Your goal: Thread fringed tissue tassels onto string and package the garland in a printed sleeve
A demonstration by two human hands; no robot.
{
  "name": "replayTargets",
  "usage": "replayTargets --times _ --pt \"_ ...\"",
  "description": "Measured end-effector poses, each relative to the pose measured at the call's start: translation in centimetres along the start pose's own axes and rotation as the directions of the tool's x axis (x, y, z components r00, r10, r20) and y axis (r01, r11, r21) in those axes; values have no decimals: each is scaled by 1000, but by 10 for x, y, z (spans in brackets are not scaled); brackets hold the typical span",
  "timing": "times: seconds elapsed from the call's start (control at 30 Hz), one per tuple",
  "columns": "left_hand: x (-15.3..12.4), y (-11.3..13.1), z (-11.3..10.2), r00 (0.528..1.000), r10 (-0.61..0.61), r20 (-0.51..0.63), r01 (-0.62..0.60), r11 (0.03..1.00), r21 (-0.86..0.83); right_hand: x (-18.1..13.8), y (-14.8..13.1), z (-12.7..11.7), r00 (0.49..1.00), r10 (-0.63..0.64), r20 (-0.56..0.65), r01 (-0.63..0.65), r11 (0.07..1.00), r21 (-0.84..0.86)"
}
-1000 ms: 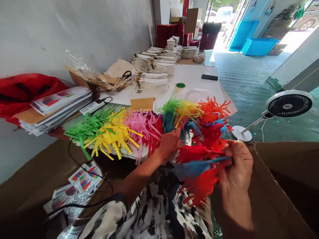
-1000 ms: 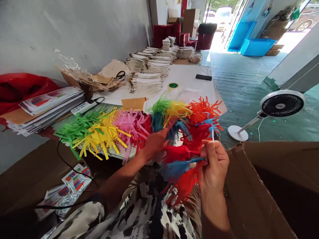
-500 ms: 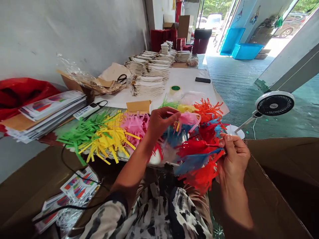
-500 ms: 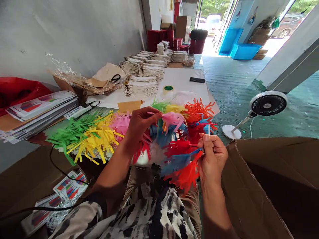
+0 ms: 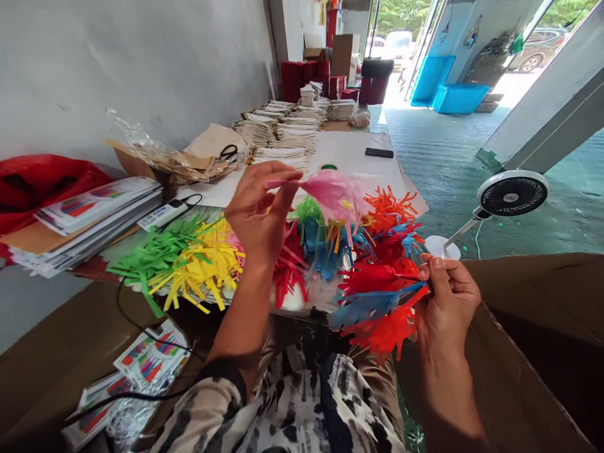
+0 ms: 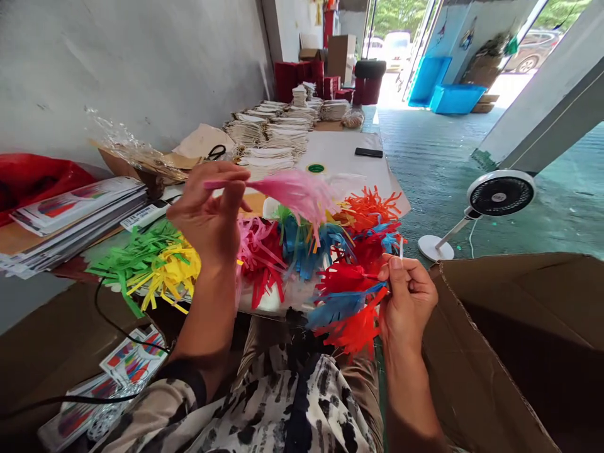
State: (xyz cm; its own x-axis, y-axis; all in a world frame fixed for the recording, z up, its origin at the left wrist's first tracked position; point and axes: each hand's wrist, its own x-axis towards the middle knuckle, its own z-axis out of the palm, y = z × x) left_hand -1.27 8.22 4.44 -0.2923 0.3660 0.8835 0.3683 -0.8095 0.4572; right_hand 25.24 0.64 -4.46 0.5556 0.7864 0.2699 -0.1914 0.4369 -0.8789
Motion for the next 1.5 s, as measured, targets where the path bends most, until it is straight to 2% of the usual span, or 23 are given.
replayTargets --times 0.1,0.2,0.3,0.43,0.67,0.83,1.07,1.17,1.33,1.5 --pt "1 12 -9 992 107 62 -110 992 57 -3 -6 -4 999 -9 -33 8 1000 -21" --pt "-9 18 -10 967 83 242 -125 978 165 -2 -3 -3 997 -30 -68 29 999 -27" --pt "-25 13 -4 905 -48 422 -47 976 211 2 4 -1 997 -3 -82 3 1000 -3" --pt "-47 -7 6 810 -218 545 148 974 170 6 11 2 996 27 -87 -25 999 23" --pt "-66 -26 8 749 -354 561 387 920 64 13 7 14 999 31 -37 -29 997 66" --pt "-90 -33 20 633 -512 581 627 779 4 18 25 30 1000 27 10 -27 998 50" --pt "-116 -40 39 521 -587 619 756 655 -14 13 57 38 986 135 97 -131 990 -45" --pt "-119 -39 44 503 -587 634 772 635 -24 13 59 39 984 142 110 -137 989 -53" --pt "-124 -38 48 516 -550 657 755 654 -47 12 62 41 975 184 127 -184 983 -12" --pt "-132 -39 48 509 -535 674 755 653 -53 6 67 39 963 217 161 -214 976 -34"
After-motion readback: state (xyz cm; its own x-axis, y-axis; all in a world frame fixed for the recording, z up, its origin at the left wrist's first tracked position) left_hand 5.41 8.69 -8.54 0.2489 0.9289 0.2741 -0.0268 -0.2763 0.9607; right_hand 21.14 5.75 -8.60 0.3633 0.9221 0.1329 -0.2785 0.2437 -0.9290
